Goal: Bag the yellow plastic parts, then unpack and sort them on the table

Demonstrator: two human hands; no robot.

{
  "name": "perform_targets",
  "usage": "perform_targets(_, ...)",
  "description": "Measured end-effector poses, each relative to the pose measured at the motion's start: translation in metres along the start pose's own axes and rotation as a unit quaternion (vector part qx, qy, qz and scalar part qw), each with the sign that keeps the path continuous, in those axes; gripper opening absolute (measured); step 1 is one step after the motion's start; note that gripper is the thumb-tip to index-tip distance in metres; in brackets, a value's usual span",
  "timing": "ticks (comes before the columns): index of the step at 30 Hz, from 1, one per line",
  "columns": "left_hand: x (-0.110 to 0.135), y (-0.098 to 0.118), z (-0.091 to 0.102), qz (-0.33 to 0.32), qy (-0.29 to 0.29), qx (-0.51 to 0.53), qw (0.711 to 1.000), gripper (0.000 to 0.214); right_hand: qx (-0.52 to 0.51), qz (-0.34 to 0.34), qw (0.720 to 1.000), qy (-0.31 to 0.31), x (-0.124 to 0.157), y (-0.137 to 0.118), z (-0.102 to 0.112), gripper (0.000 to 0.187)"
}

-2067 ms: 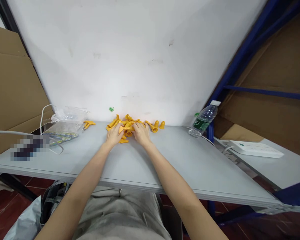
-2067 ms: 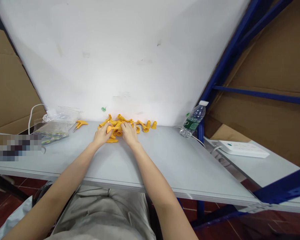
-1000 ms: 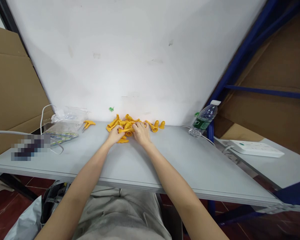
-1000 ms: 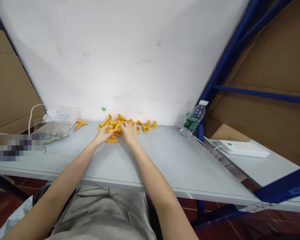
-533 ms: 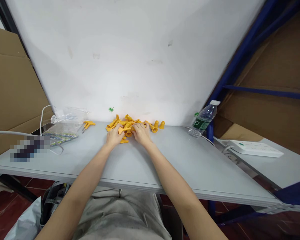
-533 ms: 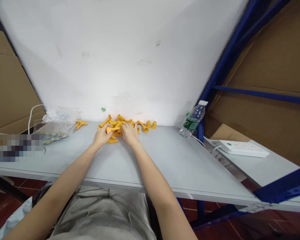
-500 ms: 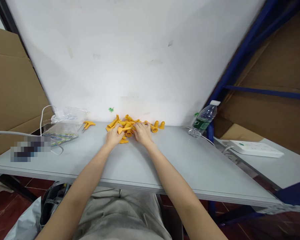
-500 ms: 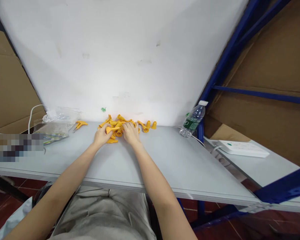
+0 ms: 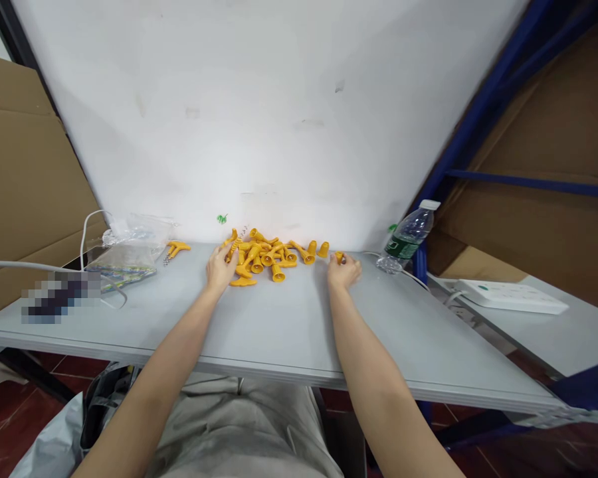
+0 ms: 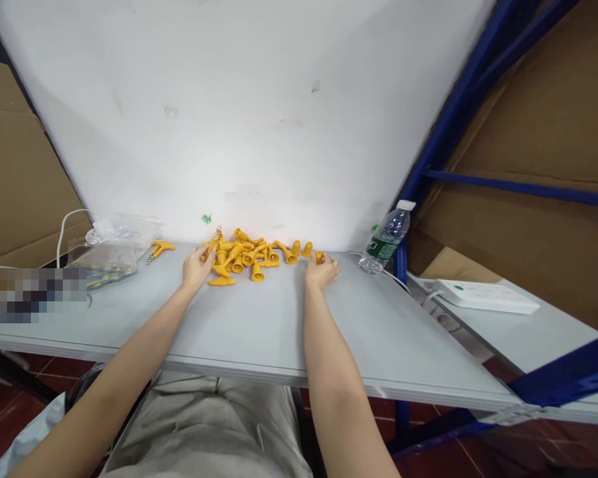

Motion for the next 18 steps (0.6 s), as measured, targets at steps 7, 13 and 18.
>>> perform_targets(7,-0.006,-0.009,-0.004,0.031,0.008,0.05,0.998,0.021,0.056,-0.068,0.996,-0.026,0.0,0.011,-0.007,0.038)
perform_targets(13,-0.011,-0.022,-0.01,0.099,0.038,0.192,0.976,0.023,0.153,0.024,0.983,-0.097,0.009,0.004,-0.014,0.028)
perform_targets(18,-0.013,-0.032,-0.018,0.159,0.054,0.327,0.93,0.03,0.215,0.01,0.965,-0.15,0.008,0.007,-0.019,0.045)
Point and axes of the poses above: each hand's wrist, its own x-axis away from the middle knuckle, its own z-axis out of the back of the hand, y = z × x, the point moved 4 cm from there along -x, towards the middle knuckle
